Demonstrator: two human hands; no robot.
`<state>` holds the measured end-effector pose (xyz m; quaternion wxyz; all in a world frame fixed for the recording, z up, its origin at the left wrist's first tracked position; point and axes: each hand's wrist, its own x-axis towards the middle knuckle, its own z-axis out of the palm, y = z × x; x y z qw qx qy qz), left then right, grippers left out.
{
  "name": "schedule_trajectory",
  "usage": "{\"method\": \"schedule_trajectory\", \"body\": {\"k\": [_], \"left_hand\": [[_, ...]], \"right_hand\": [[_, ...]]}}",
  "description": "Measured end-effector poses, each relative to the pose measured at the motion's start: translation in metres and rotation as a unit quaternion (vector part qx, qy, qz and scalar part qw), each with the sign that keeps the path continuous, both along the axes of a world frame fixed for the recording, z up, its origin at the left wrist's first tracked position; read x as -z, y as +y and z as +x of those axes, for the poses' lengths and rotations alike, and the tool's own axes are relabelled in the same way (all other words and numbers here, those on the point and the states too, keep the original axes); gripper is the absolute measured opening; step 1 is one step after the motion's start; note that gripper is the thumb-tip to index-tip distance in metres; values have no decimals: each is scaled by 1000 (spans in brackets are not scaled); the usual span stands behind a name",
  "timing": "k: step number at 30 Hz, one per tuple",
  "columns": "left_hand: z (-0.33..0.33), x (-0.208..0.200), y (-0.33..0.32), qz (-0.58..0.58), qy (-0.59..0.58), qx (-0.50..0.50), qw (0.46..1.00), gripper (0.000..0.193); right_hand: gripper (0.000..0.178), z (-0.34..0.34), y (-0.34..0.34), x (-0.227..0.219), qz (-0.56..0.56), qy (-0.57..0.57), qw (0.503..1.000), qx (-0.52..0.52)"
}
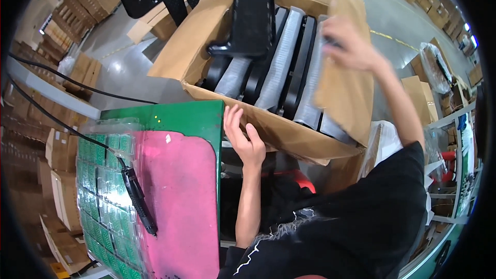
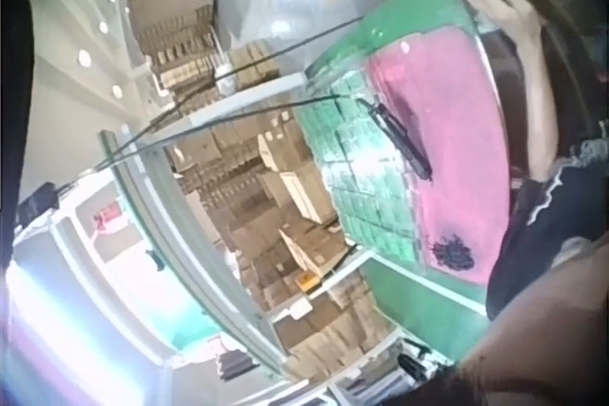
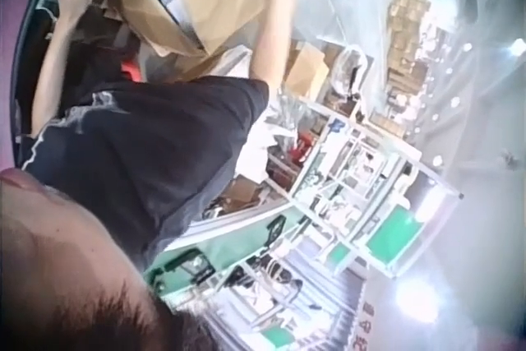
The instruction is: Assembling circuit boards into black plastic device housings at a workbench.
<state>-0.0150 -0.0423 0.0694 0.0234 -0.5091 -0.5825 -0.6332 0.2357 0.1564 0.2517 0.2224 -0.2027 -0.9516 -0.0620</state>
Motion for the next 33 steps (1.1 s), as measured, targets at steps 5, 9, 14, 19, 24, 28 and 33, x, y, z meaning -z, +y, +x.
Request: {"method": "schedule_trajectory", "body": {"k": [5,9,14,19,24,28,33], "left_hand": [[2,18,-21,14,-32,-6,999,35],[34,16,-33,-4,-112,54,992,31],[66,-26,-67,-88,-202,342,913,51],[87,-68,-103,-29,-205,458,864,71],[84,-58,-124,47,-353,378,855,40],[120,-74,-124,102,-383,326,858,31],[150,-58,-109,129,-558,191,797,30]], "right_hand": [[40,143,-72,-111,-54,2,924,379],[39,258,-127,-80,-54,-199,828,522],[42,116,-194,5,-366,206,862,285],[61,-26,-206,23,-614,-52,784,-73],[52,-32,-198,27,-604,-117,775,-147],[45,-44,-226,39,-533,-53,833,-137],[29,-40,-258,99,-619,202,759,19]]}}
